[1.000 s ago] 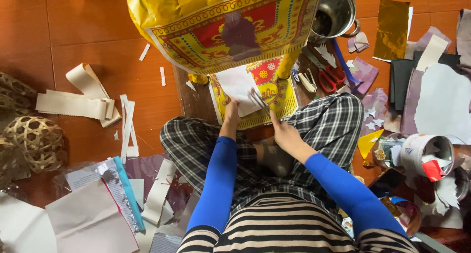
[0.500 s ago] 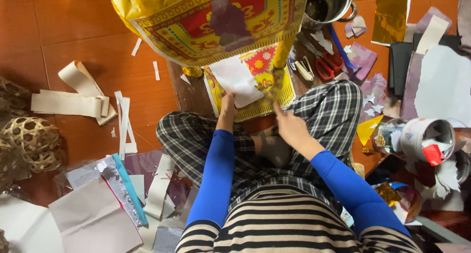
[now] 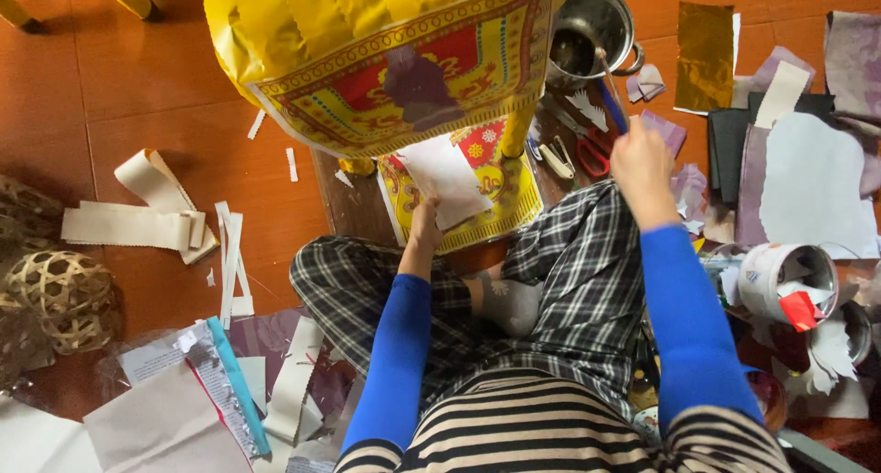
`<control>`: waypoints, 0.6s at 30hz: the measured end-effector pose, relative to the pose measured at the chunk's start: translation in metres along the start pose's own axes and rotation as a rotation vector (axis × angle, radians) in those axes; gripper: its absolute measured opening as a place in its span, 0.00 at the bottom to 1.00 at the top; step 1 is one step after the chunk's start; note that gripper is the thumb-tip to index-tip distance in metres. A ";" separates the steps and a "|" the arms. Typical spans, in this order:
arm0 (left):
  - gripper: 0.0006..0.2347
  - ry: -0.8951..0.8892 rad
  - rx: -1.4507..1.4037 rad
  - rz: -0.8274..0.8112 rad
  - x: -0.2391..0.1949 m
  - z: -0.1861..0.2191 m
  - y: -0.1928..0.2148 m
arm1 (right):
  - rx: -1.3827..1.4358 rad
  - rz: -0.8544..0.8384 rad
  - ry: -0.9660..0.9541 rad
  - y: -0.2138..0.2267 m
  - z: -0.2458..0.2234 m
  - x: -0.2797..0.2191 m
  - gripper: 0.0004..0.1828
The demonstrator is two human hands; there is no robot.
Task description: Decorating and assembling traditional paper horses using glue and paper cutouts.
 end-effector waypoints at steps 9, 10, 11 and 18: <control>0.11 0.216 -0.035 -0.045 -0.072 -0.034 0.005 | -0.268 0.153 0.550 0.064 -0.142 -0.021 0.28; 0.12 0.229 -0.017 -0.060 -0.099 -0.031 -0.007 | -0.208 0.077 0.702 0.073 -0.172 -0.050 0.28; 0.12 0.222 -0.022 -0.060 -0.112 -0.036 -0.006 | -0.206 0.080 0.710 0.076 -0.181 -0.071 0.28; 0.20 0.090 0.037 -0.514 -0.256 0.000 -0.062 | 0.588 0.377 0.858 0.126 -0.203 -0.171 0.09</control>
Point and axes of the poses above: each hand's wrist, its own x-axis towards the middle knuckle, its own y-axis out of the back of the hand, z = x × y, the point moved 9 cm from there along x, towards the middle knuckle, and after that the axes turned 5 degrees about -x, right-handed, at the moved point
